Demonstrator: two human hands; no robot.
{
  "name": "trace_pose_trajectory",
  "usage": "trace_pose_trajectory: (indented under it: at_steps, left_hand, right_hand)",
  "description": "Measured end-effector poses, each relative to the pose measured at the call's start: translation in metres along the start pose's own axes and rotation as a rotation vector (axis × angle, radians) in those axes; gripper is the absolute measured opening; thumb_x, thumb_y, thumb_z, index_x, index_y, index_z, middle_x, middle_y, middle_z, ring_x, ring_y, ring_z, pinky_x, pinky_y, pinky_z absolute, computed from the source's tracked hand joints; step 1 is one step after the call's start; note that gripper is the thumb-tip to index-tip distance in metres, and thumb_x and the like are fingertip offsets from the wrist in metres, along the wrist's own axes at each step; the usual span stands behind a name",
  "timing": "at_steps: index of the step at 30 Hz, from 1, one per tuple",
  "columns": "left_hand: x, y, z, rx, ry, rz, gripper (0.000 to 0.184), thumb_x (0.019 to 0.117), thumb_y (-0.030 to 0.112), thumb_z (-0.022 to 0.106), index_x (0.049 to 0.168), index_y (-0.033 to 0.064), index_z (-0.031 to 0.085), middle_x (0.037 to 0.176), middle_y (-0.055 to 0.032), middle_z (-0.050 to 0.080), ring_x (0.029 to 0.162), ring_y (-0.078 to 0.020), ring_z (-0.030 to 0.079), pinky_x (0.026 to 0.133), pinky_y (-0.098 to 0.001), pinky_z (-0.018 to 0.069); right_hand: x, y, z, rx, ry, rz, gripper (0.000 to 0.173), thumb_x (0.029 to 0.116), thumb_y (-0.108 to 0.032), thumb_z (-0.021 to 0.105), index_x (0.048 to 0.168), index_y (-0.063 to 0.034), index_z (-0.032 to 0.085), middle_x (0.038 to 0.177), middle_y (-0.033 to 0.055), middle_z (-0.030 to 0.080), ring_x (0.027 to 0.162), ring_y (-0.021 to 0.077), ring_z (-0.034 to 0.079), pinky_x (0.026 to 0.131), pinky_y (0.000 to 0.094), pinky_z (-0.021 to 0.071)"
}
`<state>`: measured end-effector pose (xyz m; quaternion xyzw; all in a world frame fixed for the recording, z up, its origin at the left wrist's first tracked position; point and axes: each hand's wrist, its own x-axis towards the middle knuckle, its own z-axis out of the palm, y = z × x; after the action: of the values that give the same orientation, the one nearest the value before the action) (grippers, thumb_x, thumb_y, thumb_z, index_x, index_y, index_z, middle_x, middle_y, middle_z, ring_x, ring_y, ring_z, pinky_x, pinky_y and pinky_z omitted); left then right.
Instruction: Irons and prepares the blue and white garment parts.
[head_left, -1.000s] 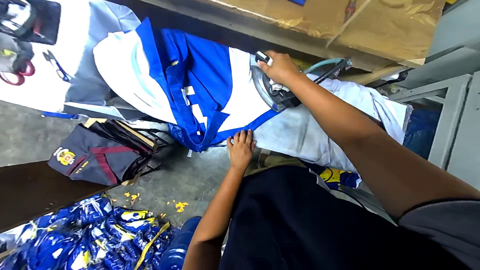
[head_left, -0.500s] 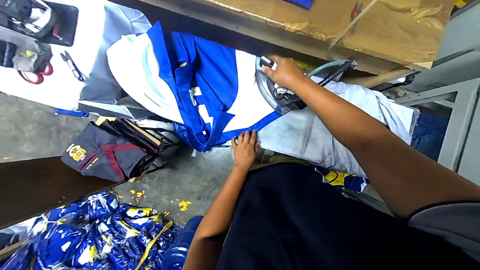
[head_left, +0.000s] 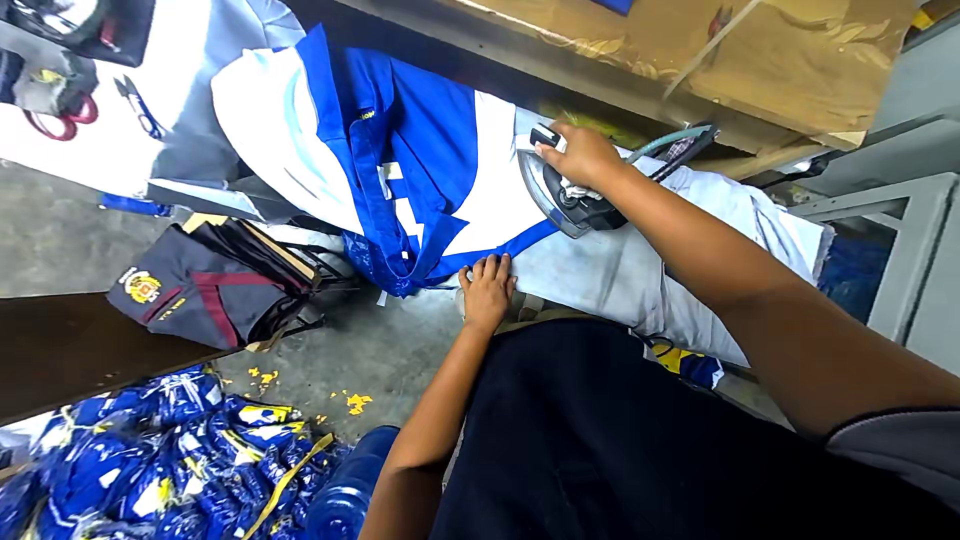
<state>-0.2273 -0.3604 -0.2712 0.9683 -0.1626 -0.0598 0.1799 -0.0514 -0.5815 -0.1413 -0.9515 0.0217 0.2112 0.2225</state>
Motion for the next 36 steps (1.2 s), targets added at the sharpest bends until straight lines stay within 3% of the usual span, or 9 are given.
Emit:
trace_pose_trajectory:
  at_steps: [4,8,18,23,27,36]
  left_hand:
    - [-0.001,0.002,0.004,-0.022,0.02,-0.015,0.042,0.1028,0.029,0.059,0.142,0.0123,0.062,0.138,-0.0181,0.062,0.131,-0.0401,0.055,0.108,-0.0684,0.0335]
    - [-0.002,0.005,0.007,-0.059,0.047,-0.051,0.042,0.1026,0.028,0.059,0.142,0.012,0.062,0.138,-0.0192,0.061,0.133,-0.0411,0.054,0.109,-0.0689,0.0323]
    - [-0.004,0.0,0.009,-0.014,0.064,-0.007,0.044,0.1021,0.03,0.059,0.142,0.0106,0.062,0.137,-0.0204,0.061,0.128,-0.0437,0.056,0.105,-0.0704,0.0338]
    - [-0.005,-0.002,0.013,-0.045,0.117,0.0,0.045,0.1022,0.028,0.058,0.142,0.0065,0.06,0.137,-0.0202,0.062,0.128,-0.042,0.057,0.107,-0.0689,0.0344]
    - [-0.008,0.0,0.015,-0.068,0.159,-0.003,0.042,0.1026,0.028,0.058,0.136,0.0033,0.063,0.136,-0.0202,0.063,0.13,-0.0405,0.057,0.108,-0.0686,0.0341]
    - [-0.009,-0.004,0.014,-0.043,0.156,0.028,0.038,0.1035,0.026,0.056,0.136,0.0078,0.066,0.136,-0.0168,0.064,0.13,-0.0384,0.058,0.107,-0.0681,0.0347]
  right_hand:
    - [-0.041,0.032,0.008,0.025,0.0,0.035,0.056,0.107,-0.049,0.05,0.15,-0.0129,0.051,0.117,0.0277,0.069,0.108,0.048,0.067,0.092,0.068,0.0501]
    - [-0.065,0.055,0.009,0.086,0.06,0.126,0.054,0.1074,-0.045,0.051,0.148,-0.0098,0.052,0.121,0.0291,0.068,0.112,0.0487,0.066,0.096,0.0679,0.0481]
    - [-0.014,0.015,-0.001,0.124,0.124,0.188,0.056,0.1075,-0.048,0.048,0.147,-0.008,0.053,0.128,0.0245,0.066,0.122,0.0428,0.063,0.1,0.0637,0.0475]
    - [-0.047,0.029,0.011,0.104,0.077,0.127,0.055,0.1078,-0.046,0.049,0.148,-0.0088,0.052,0.119,0.0269,0.068,0.114,0.0458,0.066,0.095,0.0659,0.049]
    - [-0.073,0.037,0.012,0.056,-0.004,0.096,0.056,0.1074,-0.048,0.05,0.15,-0.0113,0.051,0.122,0.0286,0.067,0.114,0.0481,0.065,0.096,0.0681,0.0476]
    - [-0.069,-0.033,0.039,0.069,-0.027,0.033,0.055,0.1084,-0.048,0.047,0.154,-0.0171,0.047,0.11,0.024,0.072,0.103,0.0443,0.069,0.088,0.0642,0.0516]
